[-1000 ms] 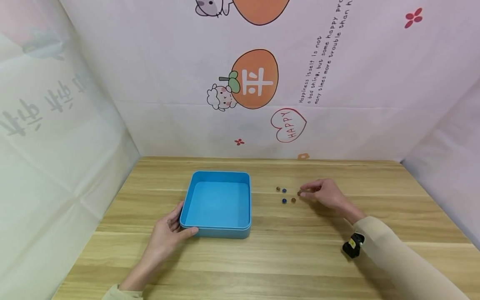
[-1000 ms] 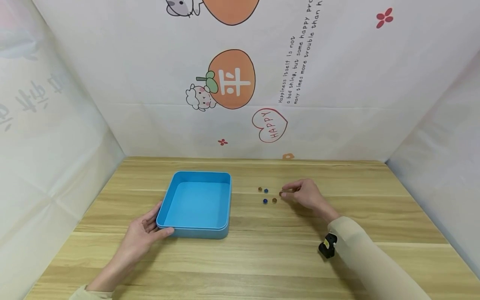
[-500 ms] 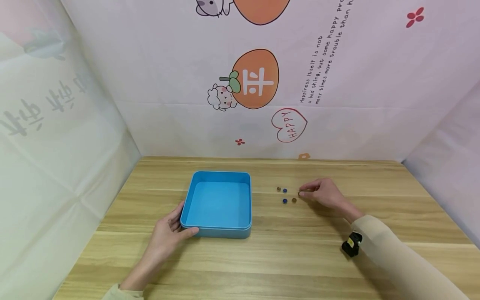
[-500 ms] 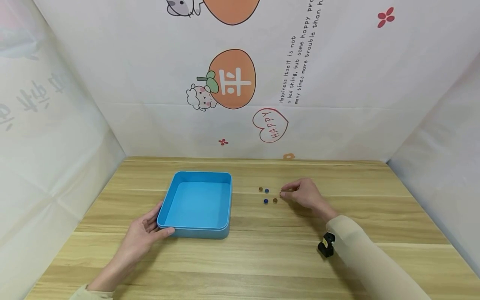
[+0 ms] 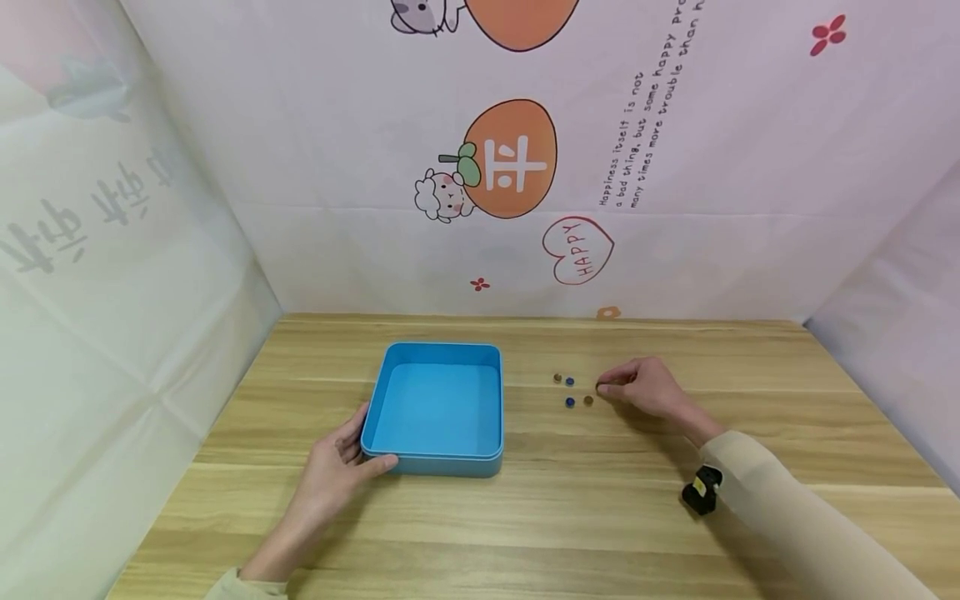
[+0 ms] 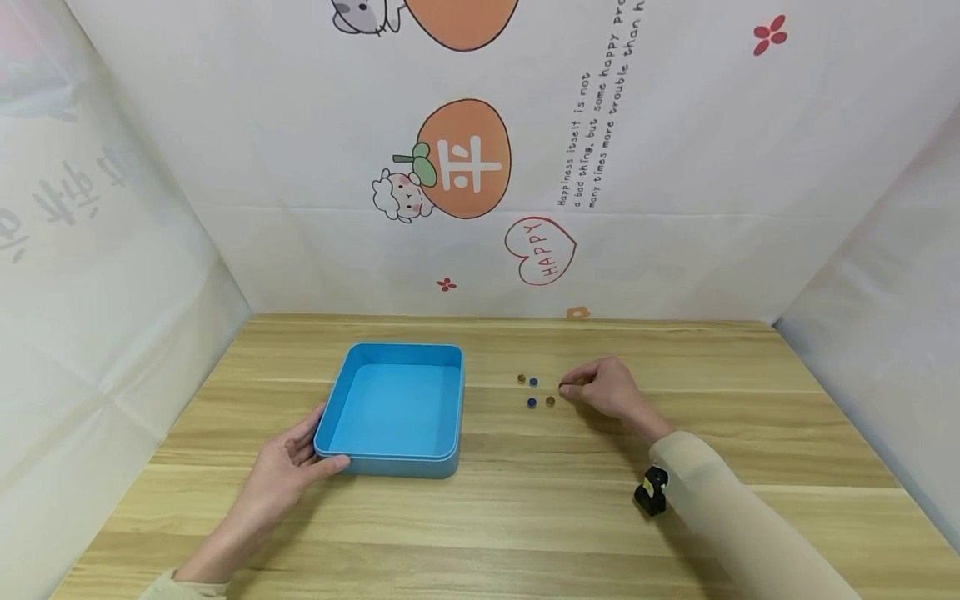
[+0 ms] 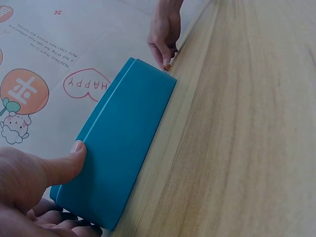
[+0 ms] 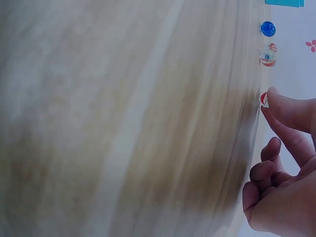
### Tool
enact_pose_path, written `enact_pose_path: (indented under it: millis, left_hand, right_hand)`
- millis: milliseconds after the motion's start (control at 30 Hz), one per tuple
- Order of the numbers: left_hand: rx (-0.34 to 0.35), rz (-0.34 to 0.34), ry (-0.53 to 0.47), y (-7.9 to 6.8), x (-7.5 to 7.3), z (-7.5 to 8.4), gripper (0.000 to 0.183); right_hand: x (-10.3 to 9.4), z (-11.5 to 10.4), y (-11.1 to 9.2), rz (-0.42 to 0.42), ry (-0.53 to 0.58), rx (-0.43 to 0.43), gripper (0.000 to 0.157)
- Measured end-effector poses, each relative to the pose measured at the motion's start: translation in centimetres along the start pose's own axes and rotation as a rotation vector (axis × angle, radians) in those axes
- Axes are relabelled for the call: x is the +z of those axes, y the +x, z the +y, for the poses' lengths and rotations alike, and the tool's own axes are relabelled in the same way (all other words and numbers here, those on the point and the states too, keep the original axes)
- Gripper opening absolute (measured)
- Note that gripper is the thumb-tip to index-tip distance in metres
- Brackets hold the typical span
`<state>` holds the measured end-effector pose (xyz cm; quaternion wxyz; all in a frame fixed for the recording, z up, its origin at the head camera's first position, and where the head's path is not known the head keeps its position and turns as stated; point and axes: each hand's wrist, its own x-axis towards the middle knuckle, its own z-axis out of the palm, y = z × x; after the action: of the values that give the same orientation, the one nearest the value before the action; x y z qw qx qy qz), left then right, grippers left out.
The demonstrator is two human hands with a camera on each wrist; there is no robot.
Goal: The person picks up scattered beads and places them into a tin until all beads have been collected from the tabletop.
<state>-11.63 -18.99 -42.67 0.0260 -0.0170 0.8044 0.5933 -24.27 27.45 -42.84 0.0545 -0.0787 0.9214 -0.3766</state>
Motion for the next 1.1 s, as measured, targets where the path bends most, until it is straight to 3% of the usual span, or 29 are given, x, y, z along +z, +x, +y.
enact_pose_path:
  millis: [1100]
  left_hand:
    - [0.005,0.000,-0.009,-0.20,0.26,-0.06,0.094]
  right_hand:
    - [-0.57,-1.03,-0.57,0.015,0.046,0.041,0.023]
